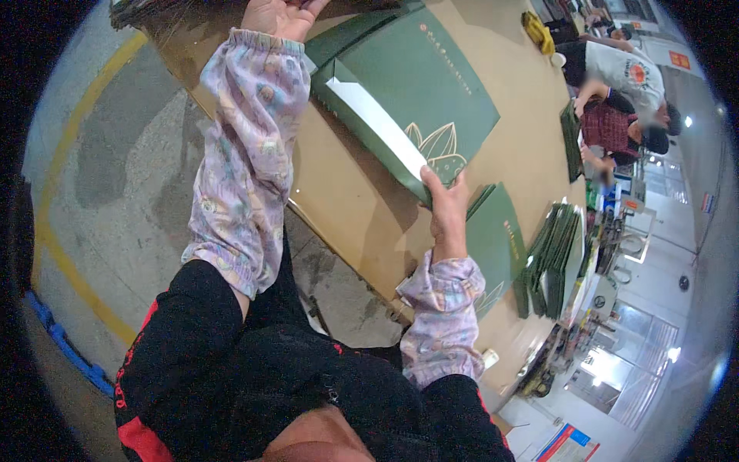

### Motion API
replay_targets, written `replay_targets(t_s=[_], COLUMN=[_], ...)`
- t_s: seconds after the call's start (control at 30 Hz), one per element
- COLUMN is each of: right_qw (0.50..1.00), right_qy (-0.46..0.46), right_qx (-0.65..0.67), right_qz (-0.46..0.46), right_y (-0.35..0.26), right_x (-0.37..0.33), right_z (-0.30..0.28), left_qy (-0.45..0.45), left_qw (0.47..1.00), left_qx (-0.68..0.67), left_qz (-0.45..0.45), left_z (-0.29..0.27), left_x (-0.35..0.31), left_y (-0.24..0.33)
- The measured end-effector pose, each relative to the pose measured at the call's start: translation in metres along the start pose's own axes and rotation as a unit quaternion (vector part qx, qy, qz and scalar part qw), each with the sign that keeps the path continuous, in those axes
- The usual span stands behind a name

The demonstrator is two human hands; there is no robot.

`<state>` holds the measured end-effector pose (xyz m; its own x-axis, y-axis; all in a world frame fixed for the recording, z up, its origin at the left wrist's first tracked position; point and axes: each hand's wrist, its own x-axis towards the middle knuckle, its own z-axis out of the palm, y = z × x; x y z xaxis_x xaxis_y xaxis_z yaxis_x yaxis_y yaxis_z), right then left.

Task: The person is gluing and folding paper folders/boxes at a factory workbench.

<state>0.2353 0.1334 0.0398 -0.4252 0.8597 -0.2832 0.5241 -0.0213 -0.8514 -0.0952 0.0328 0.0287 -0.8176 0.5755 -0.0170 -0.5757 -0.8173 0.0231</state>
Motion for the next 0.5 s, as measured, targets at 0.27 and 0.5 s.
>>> replay_targets(t_s=[0.27,0.5], right_qw=[1.0,1.0], right_qy=[0.002,0.002], right_qx=[0.002,0.021], right_qz=[0.008,0.005], right_y=[0.001,-0.007], right_x=[-0.005,-0.004], right_z=[0.007,0.011], left_qy=[-0.015,-0.147], left_qw=[1.0,0.982], left_qx=[-0.021,0.084], left_qz=[-0.012,-0.084], left_z=[-0.002,0.006], left_x=[0.001,-0.012], left_y=[-0.005,0.035])
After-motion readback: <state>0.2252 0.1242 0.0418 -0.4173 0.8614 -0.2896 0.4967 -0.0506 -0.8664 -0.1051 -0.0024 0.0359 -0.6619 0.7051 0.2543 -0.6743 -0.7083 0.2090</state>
